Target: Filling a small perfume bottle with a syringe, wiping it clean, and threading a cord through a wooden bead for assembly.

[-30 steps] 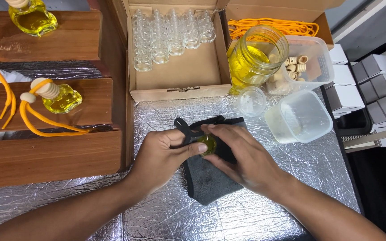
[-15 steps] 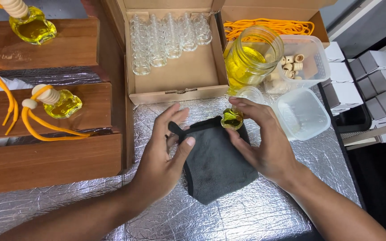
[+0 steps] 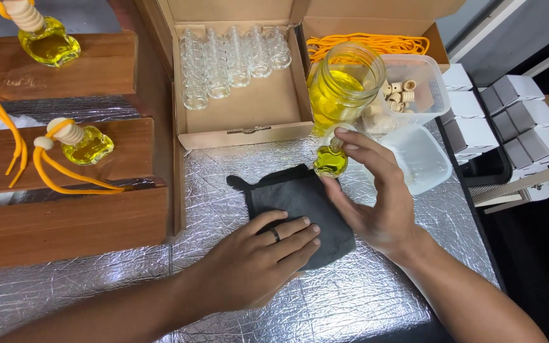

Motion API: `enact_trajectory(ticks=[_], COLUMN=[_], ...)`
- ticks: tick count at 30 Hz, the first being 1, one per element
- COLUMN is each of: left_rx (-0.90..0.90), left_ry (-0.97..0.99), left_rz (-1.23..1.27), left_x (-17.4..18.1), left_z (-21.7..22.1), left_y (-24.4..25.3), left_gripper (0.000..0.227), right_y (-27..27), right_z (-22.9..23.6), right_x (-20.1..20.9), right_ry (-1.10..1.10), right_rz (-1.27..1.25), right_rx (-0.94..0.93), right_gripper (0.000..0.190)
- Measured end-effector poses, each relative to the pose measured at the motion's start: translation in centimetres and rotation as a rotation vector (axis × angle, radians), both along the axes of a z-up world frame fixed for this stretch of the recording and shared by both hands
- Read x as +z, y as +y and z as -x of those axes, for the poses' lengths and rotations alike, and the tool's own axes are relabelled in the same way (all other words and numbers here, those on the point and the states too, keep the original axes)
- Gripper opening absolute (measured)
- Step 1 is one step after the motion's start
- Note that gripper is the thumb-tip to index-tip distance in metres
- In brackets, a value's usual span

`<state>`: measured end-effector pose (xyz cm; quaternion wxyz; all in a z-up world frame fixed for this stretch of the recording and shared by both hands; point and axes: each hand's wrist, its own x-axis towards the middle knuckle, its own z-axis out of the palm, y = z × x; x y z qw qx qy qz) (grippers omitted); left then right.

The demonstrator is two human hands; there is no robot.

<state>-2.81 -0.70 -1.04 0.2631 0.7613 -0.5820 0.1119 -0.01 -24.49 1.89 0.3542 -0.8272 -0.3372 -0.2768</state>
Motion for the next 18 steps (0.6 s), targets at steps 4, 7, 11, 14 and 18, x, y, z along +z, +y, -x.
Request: enact_trajectory(ticks=[4,7,11,14,18], left_rx=[-0.005,-0.017,-0.058,0.009,0.078], left_ry=[-0.067,-0.103,0.036,0.111,0.077], left_rz=[-0.155,-0.198,-0.331,-0.513,-0.422], left_x=[1.2,1.5,-1.5,-4.3,-8.6], left_z=[1.9,3.7,5.8,6.8,8.6], left_y=[0.2,0.4,2.1,4.3,9.6], left_gripper=[0.018,0.023,0.045,0.057,0.032], right_y=[0.3,0.1,0.5,0.6,0.7], right_z=[0.1,-0.2,-0.2,-0.3,-0.6], right_x=[0.2,0.2,0.7,0.3,-0.7], right_ry=[0.016,-0.003,0.049,0.095,0.138], right_rz=[-0.025,0.047,0.023,-0.011,0.016], right_rx=[-0.064,-0.067,-0.02,-0.014,0.016], right_gripper=[0.053,0.047,0.042,0.042,0.033])
